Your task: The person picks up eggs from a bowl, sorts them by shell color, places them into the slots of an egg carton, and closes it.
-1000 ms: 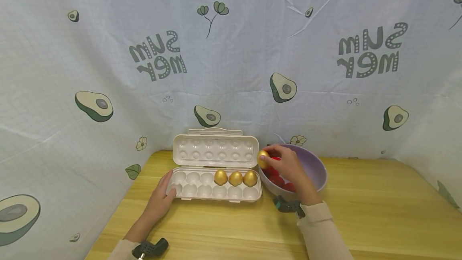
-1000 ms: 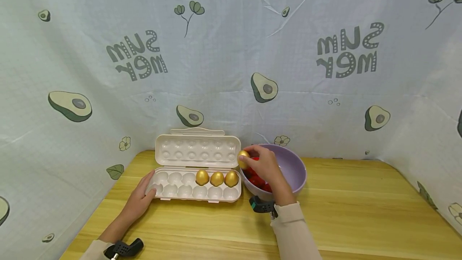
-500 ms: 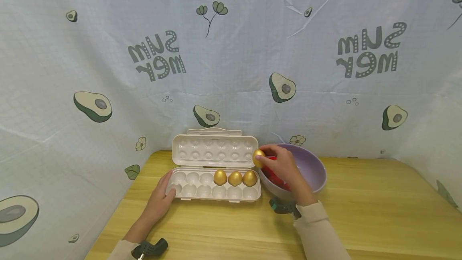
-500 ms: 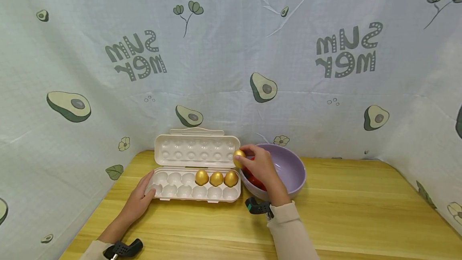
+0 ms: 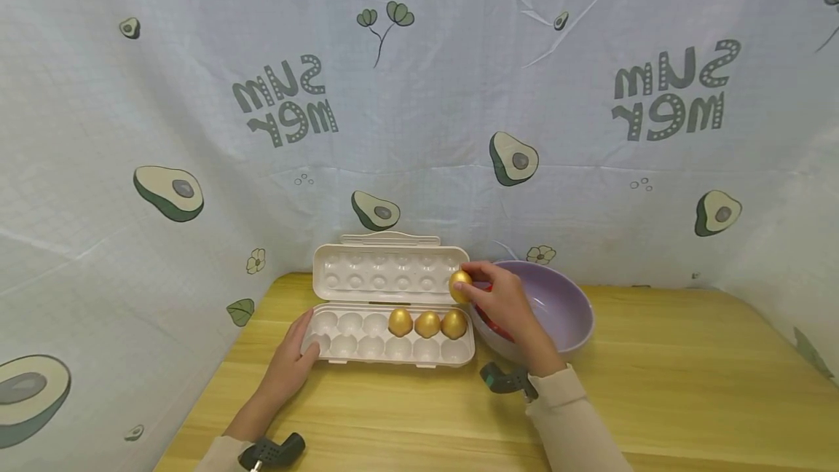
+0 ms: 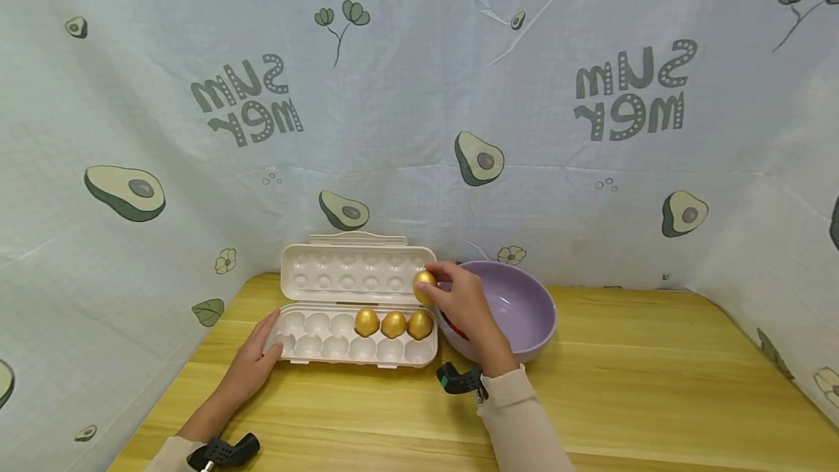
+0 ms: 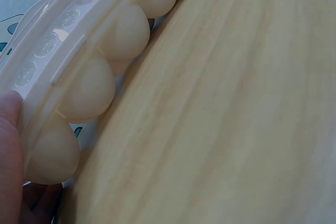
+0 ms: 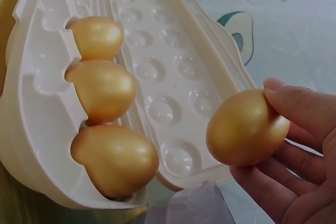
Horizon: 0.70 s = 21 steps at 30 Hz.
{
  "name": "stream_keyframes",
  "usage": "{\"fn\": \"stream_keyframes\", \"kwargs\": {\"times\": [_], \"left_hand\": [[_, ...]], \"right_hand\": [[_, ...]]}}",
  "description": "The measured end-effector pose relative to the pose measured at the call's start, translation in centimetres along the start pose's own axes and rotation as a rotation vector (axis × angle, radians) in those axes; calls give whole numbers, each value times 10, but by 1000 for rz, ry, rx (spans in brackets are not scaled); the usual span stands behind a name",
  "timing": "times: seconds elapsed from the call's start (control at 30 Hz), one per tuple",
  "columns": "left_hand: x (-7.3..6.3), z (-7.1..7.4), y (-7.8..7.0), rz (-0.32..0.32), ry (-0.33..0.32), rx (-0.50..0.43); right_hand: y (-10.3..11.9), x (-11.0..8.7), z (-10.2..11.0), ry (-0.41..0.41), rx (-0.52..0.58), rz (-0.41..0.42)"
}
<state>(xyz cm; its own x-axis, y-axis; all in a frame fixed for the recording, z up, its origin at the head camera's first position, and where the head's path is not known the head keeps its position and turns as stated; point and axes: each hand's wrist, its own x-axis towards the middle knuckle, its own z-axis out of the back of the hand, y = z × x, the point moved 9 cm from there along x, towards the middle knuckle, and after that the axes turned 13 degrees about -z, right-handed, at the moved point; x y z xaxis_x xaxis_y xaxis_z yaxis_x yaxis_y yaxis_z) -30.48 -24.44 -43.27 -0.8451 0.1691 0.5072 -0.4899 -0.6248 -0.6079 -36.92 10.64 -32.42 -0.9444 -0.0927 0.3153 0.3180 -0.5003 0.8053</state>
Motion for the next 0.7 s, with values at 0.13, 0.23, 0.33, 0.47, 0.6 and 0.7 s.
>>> {"fn": "stream_keyframes", "kwargs": {"times": [0.13, 0.23, 0.33, 0.47, 0.6, 0.7], "left_hand": [[0, 0, -1, 4, 0, 0], [0, 0, -1, 5, 1, 1], [1, 0, 0, 8, 3, 4], [1, -1, -1, 9, 5, 1], [1, 0, -1, 10, 5, -8], [0, 0, -1, 14, 4, -10]], "right_hand": [[2, -1, -5, 13, -5, -5], [5, -3, -7, 22, 14, -2], [11, -4, -7, 22, 34, 20], [11, -6, -11, 42, 72, -10], [10, -8, -16, 74, 111, -49], [13, -9, -19, 81, 119, -24]]}}
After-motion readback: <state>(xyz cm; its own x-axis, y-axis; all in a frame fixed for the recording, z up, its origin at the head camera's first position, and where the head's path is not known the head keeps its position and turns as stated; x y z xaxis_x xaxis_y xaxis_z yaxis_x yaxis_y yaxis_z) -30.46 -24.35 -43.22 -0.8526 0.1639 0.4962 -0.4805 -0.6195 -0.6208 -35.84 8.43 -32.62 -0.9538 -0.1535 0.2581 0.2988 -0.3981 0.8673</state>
